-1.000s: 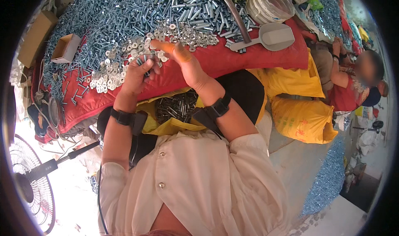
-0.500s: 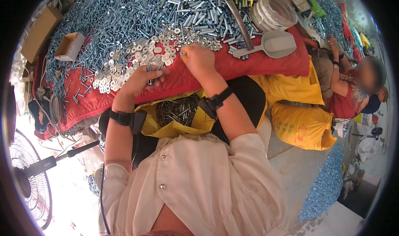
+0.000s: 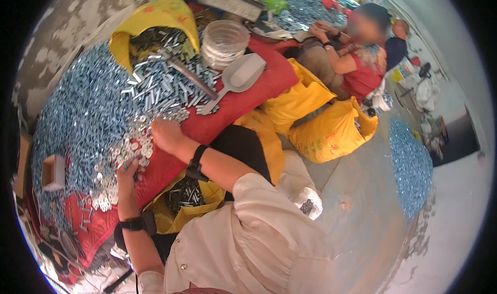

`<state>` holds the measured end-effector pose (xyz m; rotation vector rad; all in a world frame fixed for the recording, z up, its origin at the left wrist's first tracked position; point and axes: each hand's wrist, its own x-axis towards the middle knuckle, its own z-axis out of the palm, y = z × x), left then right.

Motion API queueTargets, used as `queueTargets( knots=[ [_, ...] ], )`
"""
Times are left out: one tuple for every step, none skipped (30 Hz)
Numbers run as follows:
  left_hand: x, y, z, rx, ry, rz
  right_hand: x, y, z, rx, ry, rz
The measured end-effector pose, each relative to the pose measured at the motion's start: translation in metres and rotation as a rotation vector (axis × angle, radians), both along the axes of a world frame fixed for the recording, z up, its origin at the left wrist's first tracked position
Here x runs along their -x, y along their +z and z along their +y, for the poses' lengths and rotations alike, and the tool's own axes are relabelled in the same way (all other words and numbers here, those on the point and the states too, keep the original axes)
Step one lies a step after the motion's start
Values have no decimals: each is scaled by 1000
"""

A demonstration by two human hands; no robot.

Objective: Sorting and assembling screws and washers on a work surface.

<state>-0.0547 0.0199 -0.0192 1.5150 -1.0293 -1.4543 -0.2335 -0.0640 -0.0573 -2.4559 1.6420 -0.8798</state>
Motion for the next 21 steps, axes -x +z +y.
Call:
queueTargets(
  knots=[
    [0,0,-1,-5,2,-31,0,2,0,-38,-3,-29],
    [-1,-2,-2,0,3,-21,0,2,-1,-23,8,-39],
    [-3,-2,-1,2,10,-19,-2,3,-1,-11,25,-55],
    [-2,-3,-1,9,-23,-17,-4,4,-1,36,2,-85],
    [-4,-4,1,22,-2,2,-9,6,1,81,-13,-117],
    [-7,-6,2,32,25,20,-12,12,5,100,20,-166],
    [-8,-10,2,35,7,19,-15,17,10,119,55,-215],
    [-7,-12,0,51,-15,30,-20,15,14,134,34,-307],
    [-5,-13,-1,62,-29,44,-21,20,22,136,25,-306],
    [-2,-12,0,45,-6,80,-22,26,31,55,136,-411],
    [-4,-15,-1,45,-10,78,-22,31,39,-26,253,-517],
    [-8,-21,-2,38,-26,49,-25,26,42,-35,296,-469],
    [-10,-25,-2,31,-41,20,-24,25,44,-36,295,-470],
    [-9,-23,-2,29,-43,19,-24,24,46,-8,310,-462],
    [-7,-20,-1,26,-44,28,-23,22,47,20,326,-454],
    [-5,-16,0,24,-46,37,-22,21,47,18,324,-454],
    [-3,-13,1,22,-48,37,-22,20,48,76,324,-478],
    [-1,-10,2,24,-64,32,-22,20,47,134,323,-501],
    [1,-10,1,26,-80,27,-22,18,46,134,319,-500],
    [0,-13,1,23,-81,27,-24,18,47,160,346,-438],
    [-1,-18,0,48,-55,37,-25,18,47,188,373,-375]
  ],
)
